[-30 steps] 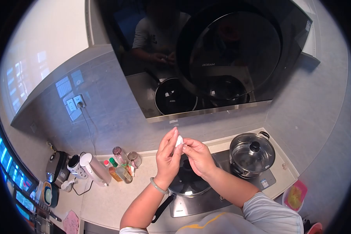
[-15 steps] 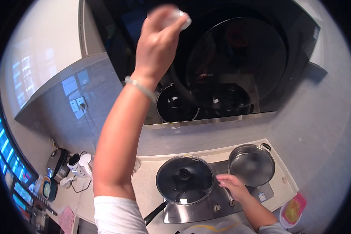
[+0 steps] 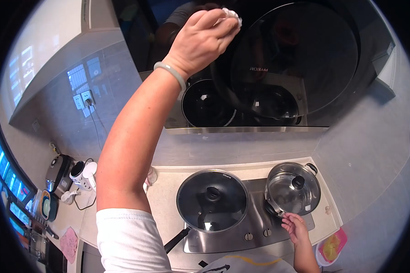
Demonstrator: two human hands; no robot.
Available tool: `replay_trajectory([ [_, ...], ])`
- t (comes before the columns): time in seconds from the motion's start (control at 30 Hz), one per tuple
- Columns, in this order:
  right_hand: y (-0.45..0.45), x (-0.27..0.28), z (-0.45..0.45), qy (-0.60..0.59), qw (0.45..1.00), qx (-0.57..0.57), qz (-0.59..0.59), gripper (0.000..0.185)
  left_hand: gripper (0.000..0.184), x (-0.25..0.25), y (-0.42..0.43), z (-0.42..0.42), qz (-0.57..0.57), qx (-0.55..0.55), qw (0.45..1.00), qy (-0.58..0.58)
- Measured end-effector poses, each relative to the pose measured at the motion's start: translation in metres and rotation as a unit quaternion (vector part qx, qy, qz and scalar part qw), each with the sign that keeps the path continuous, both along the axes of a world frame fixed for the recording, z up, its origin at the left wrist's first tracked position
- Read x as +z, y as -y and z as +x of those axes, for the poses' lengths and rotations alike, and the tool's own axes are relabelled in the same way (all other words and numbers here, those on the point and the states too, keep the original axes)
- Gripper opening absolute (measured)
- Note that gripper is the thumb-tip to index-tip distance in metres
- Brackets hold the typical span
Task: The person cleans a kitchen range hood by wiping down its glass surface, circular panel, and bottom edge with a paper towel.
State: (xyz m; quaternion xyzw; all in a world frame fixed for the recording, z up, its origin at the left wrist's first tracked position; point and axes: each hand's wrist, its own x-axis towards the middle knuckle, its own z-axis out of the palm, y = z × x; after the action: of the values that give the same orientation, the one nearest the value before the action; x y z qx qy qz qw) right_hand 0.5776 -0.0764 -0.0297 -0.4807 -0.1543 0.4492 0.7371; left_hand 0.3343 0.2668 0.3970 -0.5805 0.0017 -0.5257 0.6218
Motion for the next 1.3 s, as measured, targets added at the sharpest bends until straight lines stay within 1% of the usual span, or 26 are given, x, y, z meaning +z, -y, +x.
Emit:
replay_trajectory([
  [0.13, -0.009, -0.001, -0.005, -0.004, 1.0, -0.003, -0.016, 0.015, 0.032, -0.022, -0.013, 0.002, -0.016, -0.006, 1.0, -0.017],
  [0.2, -0.015, 0.005, -0.008, 0.001, 1.0, 0.001, -0.024, 0.015, 0.028, -0.025, -0.02, 0.006, -0.024, -0.04, 0.998, -0.043],
  [0.33, -0.024, -0.005, -0.005, -0.003, 1.0, -0.007, -0.02, 0.017, 0.02, -0.037, -0.03, 0.01, -0.059, -0.117, 0.989, -0.073],
  [0.43, -0.029, -0.006, -0.005, -0.007, 0.999, -0.005, -0.037, 0.016, 0.017, -0.053, -0.038, 0.013, -0.054, -0.102, 0.988, -0.102],
  [0.57, -0.039, -0.007, -0.005, -0.008, 0.999, 0.003, -0.049, 0.016, 0.021, -0.07, -0.04, 0.017, -0.062, -0.085, 0.99, -0.096],
  [0.63, -0.041, -0.007, -0.004, -0.007, 0.999, 0.005, -0.054, 0.016, 0.023, -0.093, -0.045, 0.021, -0.124, -0.104, 0.977, -0.141],
  [0.7, -0.046, -0.007, -0.006, -0.005, 0.998, 0.007, -0.059, 0.016, 0.023, -0.107, -0.05, 0.027, -0.116, -0.127, 0.977, -0.123],
  [0.77, -0.048, -0.012, -0.004, -0.004, 0.998, 0.006, -0.061, 0.016, 0.021, -0.114, -0.049, 0.03, -0.116, -0.104, 0.982, -0.105],
  [0.9, -0.049, -0.017, -0.003, -0.003, 0.998, 0.007, -0.065, 0.017, 0.014, -0.137, -0.054, 0.042, -0.16, -0.127, 0.972, -0.115],
  [1.03, -0.047, -0.022, -0.006, -0.007, 0.997, 0.011, -0.074, 0.017, 0.015, -0.163, -0.056, 0.053, -0.193, -0.136, 0.964, -0.124],
  [1.1, -0.047, -0.022, -0.007, -0.009, 0.997, 0.012, -0.079, 0.017, 0.016, -0.18, -0.058, 0.06, -0.187, -0.138, 0.963, -0.134],
  [1.13, -0.047, -0.023, -0.006, -0.01, 0.997, 0.012, -0.077, 0.017, 0.018, -0.186, -0.059, 0.064, -0.193, -0.125, 0.966, -0.119],
  [1.23, -0.042, -0.027, -0.009, -0.015, 0.997, 0.013, -0.074, 0.018, 0.027, -0.199, -0.054, 0.072, -0.216, -0.098, 0.963, -0.129],
  [1.27, -0.041, -0.026, -0.009, -0.014, 0.997, 0.015, -0.073, 0.018, 0.023, -0.202, -0.053, 0.076, -0.2, -0.105, 0.968, -0.11],
  [1.3, -0.041, -0.025, -0.01, -0.014, 0.997, 0.018, -0.071, 0.018, 0.023, -0.204, -0.051, 0.08, -0.219, -0.111, 0.963, -0.112],
])
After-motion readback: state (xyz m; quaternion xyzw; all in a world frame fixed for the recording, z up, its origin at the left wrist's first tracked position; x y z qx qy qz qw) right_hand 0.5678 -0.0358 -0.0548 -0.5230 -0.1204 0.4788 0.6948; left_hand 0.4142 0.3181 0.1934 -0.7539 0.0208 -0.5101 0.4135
